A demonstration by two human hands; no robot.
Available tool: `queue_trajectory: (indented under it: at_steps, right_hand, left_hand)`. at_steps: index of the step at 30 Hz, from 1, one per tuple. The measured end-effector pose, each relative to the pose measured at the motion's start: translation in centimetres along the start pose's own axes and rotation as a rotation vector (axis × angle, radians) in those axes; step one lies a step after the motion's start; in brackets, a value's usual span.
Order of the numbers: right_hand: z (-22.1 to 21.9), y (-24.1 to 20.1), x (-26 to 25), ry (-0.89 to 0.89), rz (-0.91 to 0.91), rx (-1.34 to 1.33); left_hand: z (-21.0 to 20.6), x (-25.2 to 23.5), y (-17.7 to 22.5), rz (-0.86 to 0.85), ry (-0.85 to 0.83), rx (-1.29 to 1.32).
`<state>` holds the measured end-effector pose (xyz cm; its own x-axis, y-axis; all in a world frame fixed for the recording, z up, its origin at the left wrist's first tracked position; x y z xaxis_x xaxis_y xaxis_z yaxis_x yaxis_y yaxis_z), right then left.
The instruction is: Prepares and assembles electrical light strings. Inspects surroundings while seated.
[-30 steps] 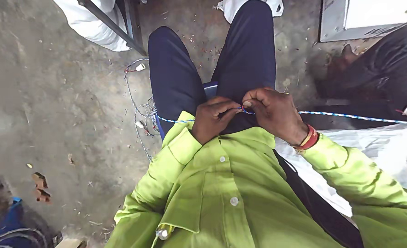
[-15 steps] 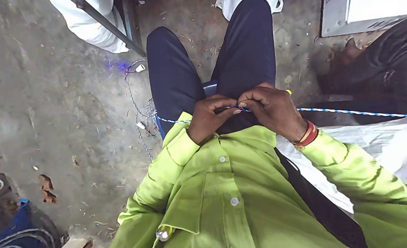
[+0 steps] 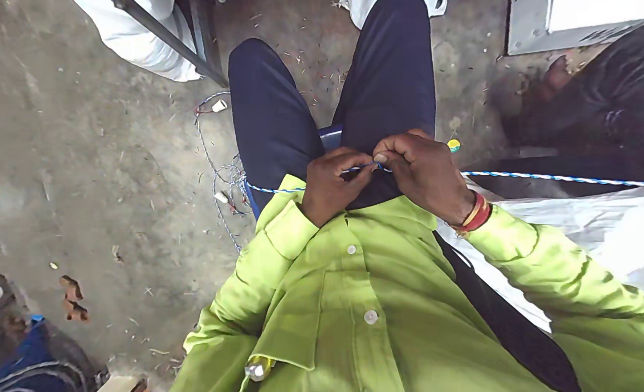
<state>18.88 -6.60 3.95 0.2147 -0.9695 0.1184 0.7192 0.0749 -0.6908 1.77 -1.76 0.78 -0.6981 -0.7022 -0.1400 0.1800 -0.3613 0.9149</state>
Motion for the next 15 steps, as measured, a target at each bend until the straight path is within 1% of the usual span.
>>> queue_trajectory:
  at_steps: [2, 5, 7, 9, 12, 14, 15]
  right_hand:
    - [0.2, 0.0, -0.4, -0.03, -0.045, -0.033]
    - [0.4, 0.6, -1.1, -0.097, -0.091, -0.175]
    - [0.9, 0.7, -1.6, -0.182, -0.143, -0.249]
    - [1.5, 0.6, -2.2, -0.304, -0.188, -0.258]
    - [2.2, 0.1, -3.8, -0.514, -0.14, -0.212]
    - [2.8, -0.6, -4.8, -0.596, -0.05, -0.143]
    - [3.3, -1.2, -5.2, -0.622, -0.047, -0.093]
  left_hand:
    - [0.0, 0.1, -0.1, -0.098, 0.052, -0.102]
    - [-0.2, 0.3, 0.1, -0.255, 0.113, -0.246]
    - [-0.2, 0.5, 0.6, -0.309, 0.091, -0.34]
    - [-0.4, 0.8, 0.4, -0.39, 0.085, -0.4]
    - [-0.4, 1.5, -0.4, -0.487, 0.088, -0.502]
    - [-0.4, 1.5, -0.4, -0.512, 0.074, -0.59]
    - [-0.5, 1.3, -0.1, -0.51, 0.07, -0.634]
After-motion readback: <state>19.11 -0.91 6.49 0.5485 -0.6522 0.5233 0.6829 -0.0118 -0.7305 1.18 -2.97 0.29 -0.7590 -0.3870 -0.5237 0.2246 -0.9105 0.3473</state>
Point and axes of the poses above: each hand's wrist, its own x-axis away from the middle knuckle, its own z-axis out of the back of the hand, y = z × x, the point moved 3 cm from there along -x, towards the middle knuckle, and after that the axes turned 14 degrees about -y, right-handed, at the moved point
